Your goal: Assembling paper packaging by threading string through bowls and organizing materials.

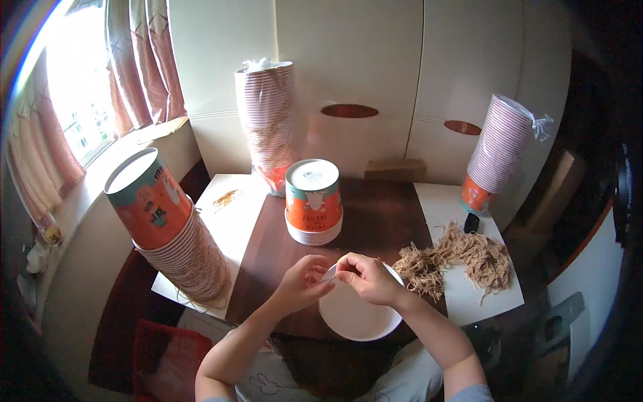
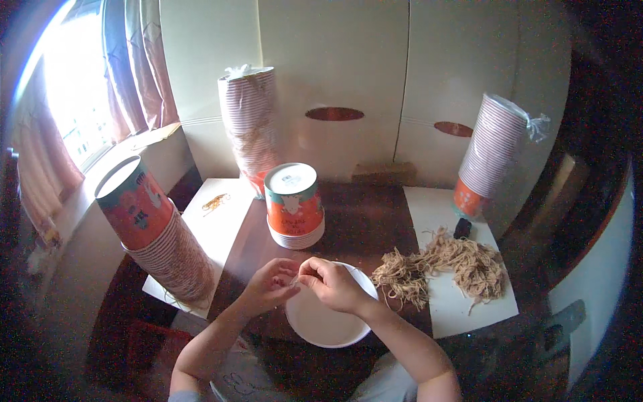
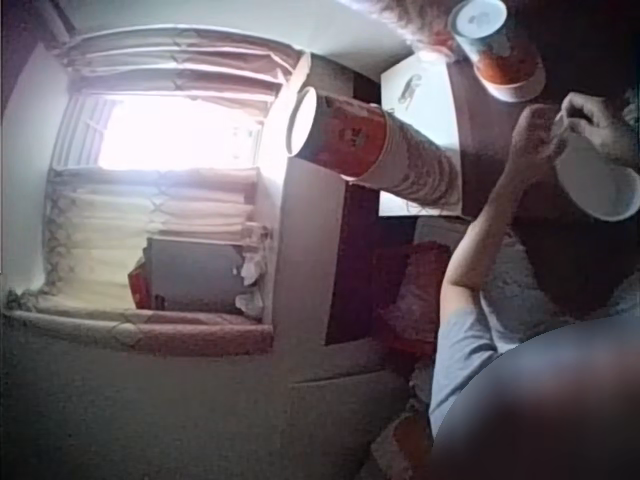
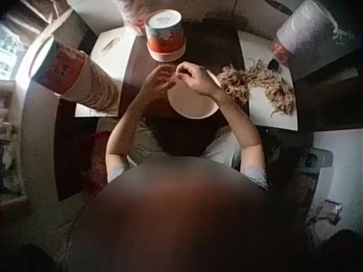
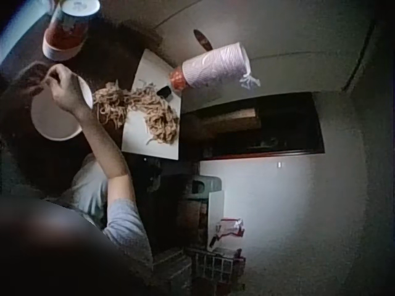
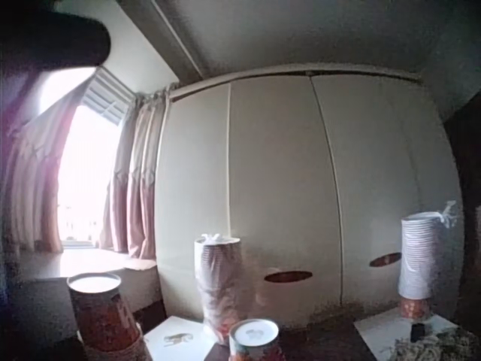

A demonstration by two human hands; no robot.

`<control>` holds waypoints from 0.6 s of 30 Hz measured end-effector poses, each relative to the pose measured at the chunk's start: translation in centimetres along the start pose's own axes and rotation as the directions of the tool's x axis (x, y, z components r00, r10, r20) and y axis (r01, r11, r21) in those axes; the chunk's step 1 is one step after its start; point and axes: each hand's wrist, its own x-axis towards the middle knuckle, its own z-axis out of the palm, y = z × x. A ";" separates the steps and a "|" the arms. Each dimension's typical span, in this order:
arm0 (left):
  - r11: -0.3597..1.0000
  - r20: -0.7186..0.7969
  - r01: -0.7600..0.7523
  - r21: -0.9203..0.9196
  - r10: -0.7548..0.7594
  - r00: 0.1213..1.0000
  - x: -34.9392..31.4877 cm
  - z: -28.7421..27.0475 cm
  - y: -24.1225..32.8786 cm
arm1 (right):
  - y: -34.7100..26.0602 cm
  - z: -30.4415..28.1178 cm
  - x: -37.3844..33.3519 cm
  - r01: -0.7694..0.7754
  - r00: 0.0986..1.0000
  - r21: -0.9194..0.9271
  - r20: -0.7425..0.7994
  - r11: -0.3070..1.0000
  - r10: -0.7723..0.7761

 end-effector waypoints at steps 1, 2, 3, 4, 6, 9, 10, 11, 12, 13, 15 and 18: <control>1.000 0.002 0.001 -0.001 -0.001 1.000 0.1 0.0 0.2 | 0.0 0.0 0.0 0.005 1.000 0.031 0.005 1.000 -0.006; 0.967 -0.007 -0.147 0.208 0.151 0.988 0.2 -0.1 0.6 | 0.0 0.0 0.1 0.004 1.000 0.031 0.004 1.000 -0.004; 0.870 0.017 -0.279 0.406 0.298 0.954 0.2 -0.1 0.7 | -0.1 0.0 0.1 0.006 1.000 0.008 0.005 1.000 -0.006; 0.871 0.016 -0.278 0.405 0.297 0.955 0.3 -0.1 0.7 | -0.2 0.1 0.1 0.007 1.000 -0.015 0.007 1.000 -0.007; 0.812 0.007 -0.363 0.457 0.405 0.914 0.4 0.0 0.5 | -0.3 0.1 0.1 0.014 1.000 -0.051 0.001 0.999 -0.014; 0.741 0.024 -0.373 0.558 0.436 0.900 0.4 0.4 1.0 | 0.1 0.3 0.1 0.003 1.000 -0.046 -0.002 0.999 -0.003; 0.742 0.024 -0.373 0.557 0.435 0.900 0.5 0.3 1.0 | 0.3 0.2 0.1 -0.009 1.000 -0.011 -0.002 1.000 0.009; 0.729 0.037 -0.394 0.559 0.453 0.891 0.6 0.2 1.0 | 0.8 0.5 0.1 -0.010 1.000 0.054 -0.024 0.998 0.011; 0.716 0.050 -0.415 0.561 0.471 0.881 0.7 0.2 1.0 | 0.6 0.5 0.1 -0.011 1.000 0.053 -0.024 0.999 0.013; 0.717 0.050 -0.414 0.561 0.470 0.881 0.6 0.0 1.1 | 0.4 0.5 0.1 -0.012 1.000 0.030 -0.012 0.999 0.012; 0.749 0.058 -0.354 0.561 0.390 0.919 0.4 -0.5 1.2 | 0.4 0.7 0.2 -0.012 1.000 0.006 -0.001 1.000 0.012; 0.765 0.052 -0.357 0.536 0.393 0.918 0.2 -0.7 1.2 | 0.7 0.9 0.2 -0.019 0.999 0.092 -0.034 0.996 0.023</control>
